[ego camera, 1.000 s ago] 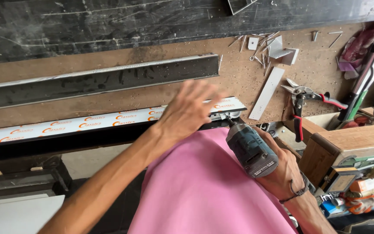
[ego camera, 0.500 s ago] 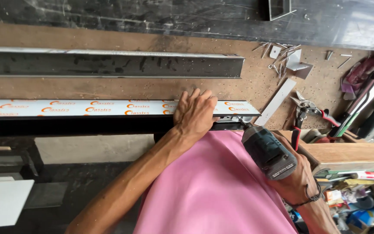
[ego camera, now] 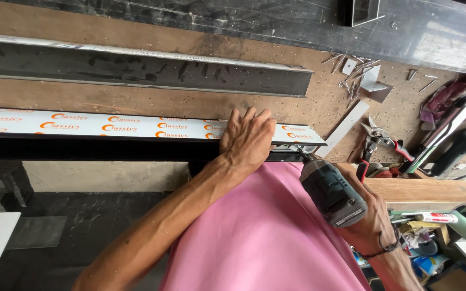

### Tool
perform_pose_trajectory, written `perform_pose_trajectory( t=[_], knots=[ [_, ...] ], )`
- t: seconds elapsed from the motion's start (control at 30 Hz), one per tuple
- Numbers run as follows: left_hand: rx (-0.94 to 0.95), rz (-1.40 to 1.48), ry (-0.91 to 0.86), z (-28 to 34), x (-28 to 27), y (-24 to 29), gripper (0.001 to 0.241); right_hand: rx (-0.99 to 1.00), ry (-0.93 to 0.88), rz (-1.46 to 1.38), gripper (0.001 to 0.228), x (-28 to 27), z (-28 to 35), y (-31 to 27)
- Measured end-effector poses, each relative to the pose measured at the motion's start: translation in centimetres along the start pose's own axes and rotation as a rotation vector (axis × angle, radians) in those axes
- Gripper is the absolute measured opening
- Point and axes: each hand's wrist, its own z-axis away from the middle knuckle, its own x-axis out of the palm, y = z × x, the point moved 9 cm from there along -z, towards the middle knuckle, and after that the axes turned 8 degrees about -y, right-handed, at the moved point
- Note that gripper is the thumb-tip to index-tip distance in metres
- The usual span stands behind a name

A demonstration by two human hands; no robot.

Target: Assembling aluminum frame components using a power drill and screws

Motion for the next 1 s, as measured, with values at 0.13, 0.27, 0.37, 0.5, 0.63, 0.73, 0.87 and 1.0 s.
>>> perform_pose_trajectory(
  t=[0.13, 0.27, 0.37, 0.5, 0.63, 0.73, 0.87, 1.0],
  knots=[
    [0.001, 0.013, 0.018, 0.0, -0.1, -0.1, 0.026, 0.093, -0.030, -0.025, 0.083, 0.0, -0.1, 0.4],
    [0.017, -0.001, 0.037, 0.2, -0.1, 0.1, 0.028, 0.190, -0.046, -0.017, 0.078, 0.1, 0.1, 0.8],
    [0.012, -0.023, 0.049, 0.3, -0.5, 0.2, 0.031, 0.150, -0.039, -0.029, 0.082, 0.1, 0.1, 0.8],
    [0.008, 0.008, 0.013, 0.2, -0.2, 0.1, 0.026, 0.246, -0.095, -0.023, 0.081, 0.1, 0.1, 1.0],
    [0.026, -0.019, 0.055, 0.4, -0.4, 0.2, 0.030, 0.199, -0.101, -0.035, 0.082, -0.2, -0.1, 0.4],
    [0.029, -0.026, 0.061, 0.2, -0.6, 0.3, 0.028, 0.184, -0.092, -0.050, 0.080, -0.4, -0.1, 0.5],
    [0.009, 0.013, 0.010, 0.2, -0.3, 0.2, 0.023, 0.150, -0.058, -0.105, 0.076, -0.8, -0.1, -0.1],
    [0.029, 0.007, 0.040, 0.2, -0.2, 0.4, 0.023, 0.209, -0.076, -0.072, 0.079, -0.6, 0.0, 0.6]
  ],
)
